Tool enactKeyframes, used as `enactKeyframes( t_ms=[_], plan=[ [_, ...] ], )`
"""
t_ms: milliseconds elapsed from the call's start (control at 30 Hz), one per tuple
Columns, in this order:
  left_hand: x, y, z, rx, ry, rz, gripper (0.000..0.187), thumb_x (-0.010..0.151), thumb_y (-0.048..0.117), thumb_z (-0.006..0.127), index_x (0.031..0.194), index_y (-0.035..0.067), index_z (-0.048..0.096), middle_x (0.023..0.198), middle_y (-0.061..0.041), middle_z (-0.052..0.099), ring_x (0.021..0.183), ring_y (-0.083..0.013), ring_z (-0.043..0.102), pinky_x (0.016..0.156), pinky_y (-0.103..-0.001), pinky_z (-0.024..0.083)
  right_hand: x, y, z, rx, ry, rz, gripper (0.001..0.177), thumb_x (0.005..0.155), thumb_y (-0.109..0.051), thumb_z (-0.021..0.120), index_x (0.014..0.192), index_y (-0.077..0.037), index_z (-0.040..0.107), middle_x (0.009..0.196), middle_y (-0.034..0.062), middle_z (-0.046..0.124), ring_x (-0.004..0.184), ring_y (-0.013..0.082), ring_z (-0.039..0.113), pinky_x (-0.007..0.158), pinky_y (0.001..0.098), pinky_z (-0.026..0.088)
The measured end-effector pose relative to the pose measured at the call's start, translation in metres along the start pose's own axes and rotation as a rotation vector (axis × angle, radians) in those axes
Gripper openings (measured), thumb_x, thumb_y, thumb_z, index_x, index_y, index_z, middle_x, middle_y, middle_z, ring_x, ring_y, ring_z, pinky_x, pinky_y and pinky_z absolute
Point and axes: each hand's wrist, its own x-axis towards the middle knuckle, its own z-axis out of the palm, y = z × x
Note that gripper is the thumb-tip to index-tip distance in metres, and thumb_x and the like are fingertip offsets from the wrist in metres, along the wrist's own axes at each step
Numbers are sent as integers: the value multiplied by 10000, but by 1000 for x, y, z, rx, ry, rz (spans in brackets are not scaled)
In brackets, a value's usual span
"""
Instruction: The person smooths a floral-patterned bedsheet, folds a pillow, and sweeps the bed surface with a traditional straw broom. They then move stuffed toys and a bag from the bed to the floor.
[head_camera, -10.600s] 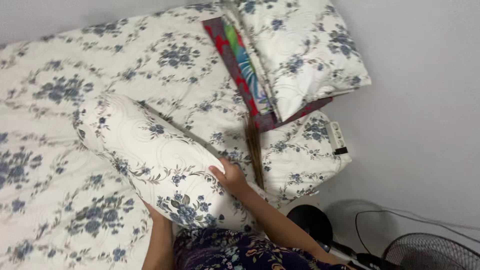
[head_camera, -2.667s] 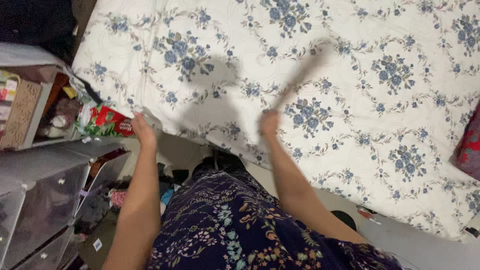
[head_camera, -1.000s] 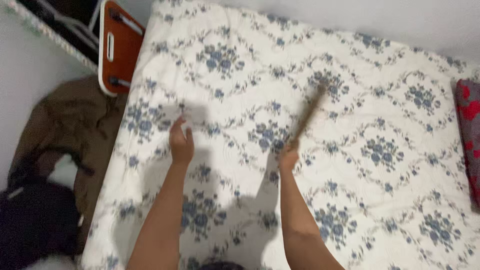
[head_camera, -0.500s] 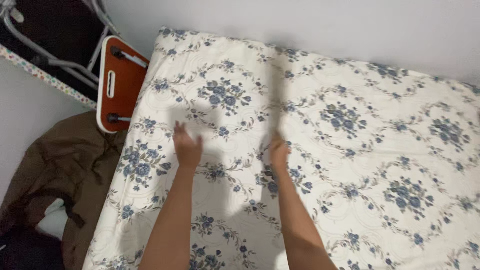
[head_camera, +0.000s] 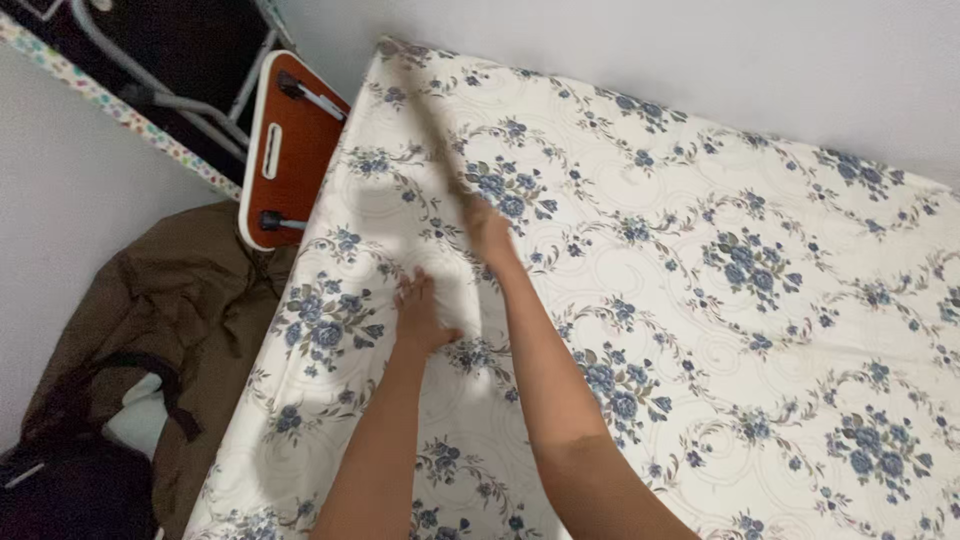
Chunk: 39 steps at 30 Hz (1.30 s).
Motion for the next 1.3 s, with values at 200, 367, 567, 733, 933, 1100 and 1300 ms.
enactKeyframes(
  t_ms=[200,367,567,733,933,1100,1300],
  plan=[
    [-21,-16,5,-59,52,129,1202,778,616,753,1626,63,105,1712,-121,68,1574,-343,20,1276,-481,57,-57,-43,23,145,-220,-96,298,941,-106,551,1182,35,654,1062,241,669,915,381,655,800,474,531],
    [-137,-53,16,50,289,169,790,1005,578,426,1616,173,131,1696,-54,162,1555,-289,150,1246,-499,51,-177,-61,-53,445,-204,-280,370,1069,-120,509,1375,52,626,1412,236,599,1210,344,604,1019,430,515],
    [-255,-144,57,58,524,-168,713,1005,466,398,1604,111,249,1658,-120,281,1531,-340,220,1224,-556,99,-323,-33,-34,822,126,542,411,1127,-147,413,1463,30,571,993,163,593,751,211,559,627,323,502],
    [-366,-208,93,-157,877,-334,569,1114,353,417,1535,-30,394,1595,-230,409,1498,-433,336,1233,-585,206,-504,-165,-40,407,-726,-8,443,1096,-244,452,1453,-23,593,1300,221,594,1040,312,621,902,425,511],
    [-513,-226,107,-286,1100,-397,479,1137,304,444,1402,-86,527,1480,-288,525,1406,-491,436,1206,-622,279,-567,-158,-87,698,-298,556,471,1032,-287,352,1345,-12,572,1273,160,713,927,237,784,529,397,500],
    [-575,-252,175,-370,1152,-790,451,1137,317,439,1366,-58,538,1347,-261,585,1250,-430,531,1078,-568,368,-645,-226,-42,496,-553,153,427,1024,-230,478,1384,-33,594,1242,199,710,1018,301,716,798,415,504],
    [-630,-274,212,-675,1128,-736,549,1154,423,385,1340,-72,532,1317,-245,555,1201,-407,541,1057,-513,408,-714,-236,-80,440,-691,85,394,924,-203,633,1290,-56,628,1092,185,751,939,302,736,815,387,575]
  ],
)
